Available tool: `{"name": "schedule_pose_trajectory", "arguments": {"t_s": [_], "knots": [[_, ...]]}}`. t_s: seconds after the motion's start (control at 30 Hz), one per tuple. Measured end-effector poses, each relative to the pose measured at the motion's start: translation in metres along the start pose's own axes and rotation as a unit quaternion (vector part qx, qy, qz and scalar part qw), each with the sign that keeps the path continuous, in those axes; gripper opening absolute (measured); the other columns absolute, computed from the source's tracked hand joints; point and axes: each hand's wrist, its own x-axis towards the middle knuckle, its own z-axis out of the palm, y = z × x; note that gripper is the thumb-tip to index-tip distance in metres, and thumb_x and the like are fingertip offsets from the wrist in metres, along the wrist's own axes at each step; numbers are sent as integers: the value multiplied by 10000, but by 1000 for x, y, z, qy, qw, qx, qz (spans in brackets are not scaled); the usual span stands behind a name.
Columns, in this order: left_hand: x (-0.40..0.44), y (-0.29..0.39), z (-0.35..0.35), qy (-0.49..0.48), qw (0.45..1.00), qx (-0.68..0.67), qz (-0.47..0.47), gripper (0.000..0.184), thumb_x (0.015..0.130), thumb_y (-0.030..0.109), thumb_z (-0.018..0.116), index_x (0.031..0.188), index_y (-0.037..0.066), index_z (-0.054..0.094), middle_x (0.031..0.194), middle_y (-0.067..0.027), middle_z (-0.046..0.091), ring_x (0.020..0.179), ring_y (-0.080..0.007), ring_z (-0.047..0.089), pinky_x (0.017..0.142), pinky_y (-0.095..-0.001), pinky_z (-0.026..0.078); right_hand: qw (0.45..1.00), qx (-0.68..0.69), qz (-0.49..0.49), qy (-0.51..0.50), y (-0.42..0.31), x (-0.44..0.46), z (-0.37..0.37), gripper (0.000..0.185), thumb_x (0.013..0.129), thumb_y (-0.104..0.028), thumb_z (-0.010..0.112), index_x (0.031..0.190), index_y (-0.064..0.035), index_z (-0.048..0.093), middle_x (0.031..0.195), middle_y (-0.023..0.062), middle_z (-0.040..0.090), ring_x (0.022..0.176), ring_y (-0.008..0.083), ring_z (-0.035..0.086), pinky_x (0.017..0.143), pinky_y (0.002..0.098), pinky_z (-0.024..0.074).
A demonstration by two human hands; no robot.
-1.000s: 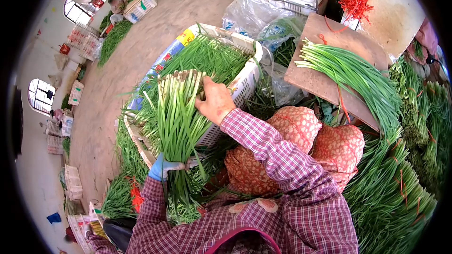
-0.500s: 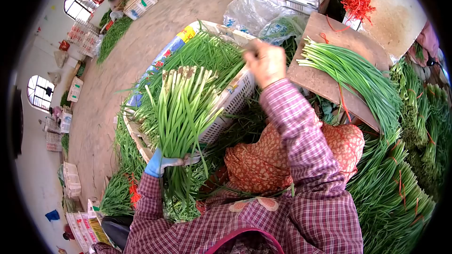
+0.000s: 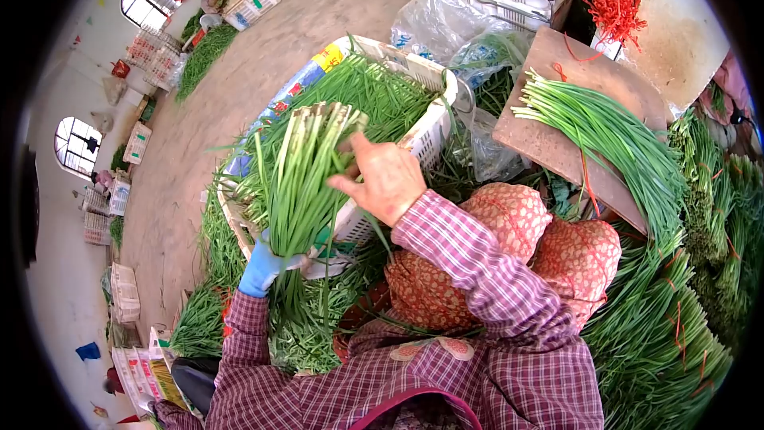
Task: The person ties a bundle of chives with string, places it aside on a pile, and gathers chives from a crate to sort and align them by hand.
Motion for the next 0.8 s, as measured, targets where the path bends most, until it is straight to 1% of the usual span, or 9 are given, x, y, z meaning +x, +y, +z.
{"name": "schedule_pose_trajectory", "arguments": {"t_s": [0.1, 0.2, 0.23, 0.37, 0.47, 0.5, 0.6, 0.7, 0.8], "knots": [[4, 11, 0, 54, 978, 163, 117, 591, 677, 67, 791, 1211, 1, 548, 1071, -94, 677, 958, -173, 652, 842, -325, 524, 994, -40, -64, 79, 16, 6, 6, 227, 819, -231, 707, 864, -12, 666, 746, 150, 694, 598, 231, 671, 598, 349, 563], [5, 22, -12, 111, 932, 316, 136, 632, 669, 128, 799, 1230, 11, 535, 1059, -141, 677, 954, -224, 670, 826, -347, 535, 988, -130, 3, 78, 42, 5, -18, 54, 826, -89, 669, 843, -44, 693, 793, 124, 699, 650, 209, 674, 603, 344, 560], [9, 6, -25, 134, 916, 340, 166, 711, 637, 139, 795, 1281, 40, 509, 1056, -168, 669, 945, -284, 676, 811, -362, 541, 985, -150, 26, 83, 59, 4, -27, 74, 826, -151, 673, 852, -83, 691, 793, 95, 685, 665, 214, 671, 624, 360, 559], [6, 21, -30, 193, 844, 454, 211, 791, 607, 99, 781, 1334, 58, 471, 1030, -163, 672, 895, -289, 680, 772, -351, 544, 936, -337, 100, -15, 87, -9, -63, 177, 828, -304, 678, 898, -143, 705, 800, 56, 675, 708, 206, 670, 645, 367, 551], [8, 35, -26, 217, 809, 524, 155, 843, 592, 89, 776, 1372, 118, 458, 1026, -143, 671, 889, -280, 678, 769, -360, 545, 956, -286, 47, 38, 58, 1, -67, 216, 835, -360, 666, 887, -154, 704, 797, 46, 677, 669, 192, 662, 604, 356, 543], [10, 36, -24, 231, 792, 541, 163, 880, 575, 95, 777, 1389, 168, 451, 1002, -127, 673, 864, -281, 674, 758, -358, 545, 973, -218, 73, 11, 30, 9, -70, 236, 846, -322, 661, 925, -103, 701, 855, 85, 695, 734, 241, 675, 653, 348, 530], [13, 45, -19, 237, 734, 625, 124, 866, 573, 119, 783, 1378, 171, 467, 992, -116, 673, 833, -281, 669, 737, -344, 543, 993, -88, -58, 57, 6, 21, -44, 199, 858, -276, 658, 854, -82, 703, 833, 83, 692, 679, 232, 663, 631, 341, 531], [16, 46, -19, 239, 702, 654, 147, 859, 568, 139, 795, 1367, 191, 485, 963, -107, 671, 806, -277, 664, 706, -338, 538, 991, -93, -73, 55, -8, 24, -31, 258, 830, -348, 679, 832, -91, 703, 789, 80, 678, 657, 267, 655, 602, 368, 521], [16, 51, -16, 226, 676, 686, 142, 833, 588, 169, 799, 1363, 211, 495, 846, -87, 643, 727, -267, 645, 647, -359, 519, 988, -151, -5, 35, -11, 26, -17, 382, 766, -459, 710, 834, -84, 687, 751, 91, 662, 657, 295, 652, 588, 395, 512]]}}
